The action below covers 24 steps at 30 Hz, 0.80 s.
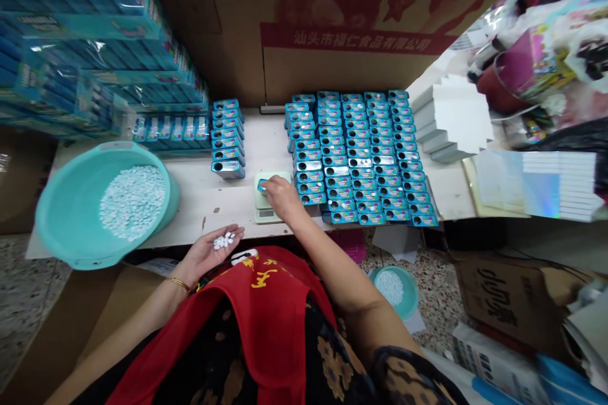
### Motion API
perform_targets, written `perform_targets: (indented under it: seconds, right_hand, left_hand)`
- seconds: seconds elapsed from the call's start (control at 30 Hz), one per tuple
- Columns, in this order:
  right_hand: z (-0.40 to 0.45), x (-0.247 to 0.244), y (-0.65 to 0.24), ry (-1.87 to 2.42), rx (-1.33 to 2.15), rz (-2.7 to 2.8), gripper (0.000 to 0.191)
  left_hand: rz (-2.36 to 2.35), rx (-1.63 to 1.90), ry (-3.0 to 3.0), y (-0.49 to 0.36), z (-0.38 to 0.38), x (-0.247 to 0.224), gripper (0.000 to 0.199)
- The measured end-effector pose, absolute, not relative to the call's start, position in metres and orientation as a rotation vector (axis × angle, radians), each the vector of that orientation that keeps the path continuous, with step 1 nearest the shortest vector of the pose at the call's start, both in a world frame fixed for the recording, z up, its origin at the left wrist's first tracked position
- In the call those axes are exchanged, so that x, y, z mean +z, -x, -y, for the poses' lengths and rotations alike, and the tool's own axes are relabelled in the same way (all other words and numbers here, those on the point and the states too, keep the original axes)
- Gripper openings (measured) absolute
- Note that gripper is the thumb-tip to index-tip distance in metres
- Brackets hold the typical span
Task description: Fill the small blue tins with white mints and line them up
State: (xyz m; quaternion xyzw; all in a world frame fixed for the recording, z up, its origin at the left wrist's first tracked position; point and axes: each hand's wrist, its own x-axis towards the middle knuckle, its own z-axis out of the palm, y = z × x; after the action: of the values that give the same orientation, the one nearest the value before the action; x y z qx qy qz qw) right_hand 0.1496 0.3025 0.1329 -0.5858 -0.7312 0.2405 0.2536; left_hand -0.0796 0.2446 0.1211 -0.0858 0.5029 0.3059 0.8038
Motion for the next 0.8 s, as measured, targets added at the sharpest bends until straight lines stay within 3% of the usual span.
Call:
perform_targets:
  seconds: [0.23, 0.37, 0.47, 0.57, 0.8]
  right_hand:
    - [-0.289, 0.142, -0.126, 1.387, 0.786, 2.082, 0.028]
    - [-0.293, 0.138, -0.138, 1.733, 0.454, 2.203, 0.047]
    - [-0.304, 0.132, -0.148, 1.896, 0.392, 2.278, 0.037]
    - [-0.319, 0.129, -0.130, 1.751, 0.395, 2.431, 0.028]
    - [-0.367, 0.105, -0.043, 1.548, 0.431, 2.600, 0.036]
  left_hand:
    - [-0.984, 0.650, 0.180, 0.072, -0.252, 0.119, 0.021]
    - [-0.970, 0.653, 0.181, 0.074, -0.258, 0.116, 0.018]
    - [-0.971, 0.668, 0.201, 0.087, -0.254, 0.113, 0.018]
    - [-1.007, 0.716, 0.230, 0.103, -0.246, 0.111, 0.019]
    - [-1.055, 0.801, 0.246, 0.122, -0.241, 0.109, 0.015]
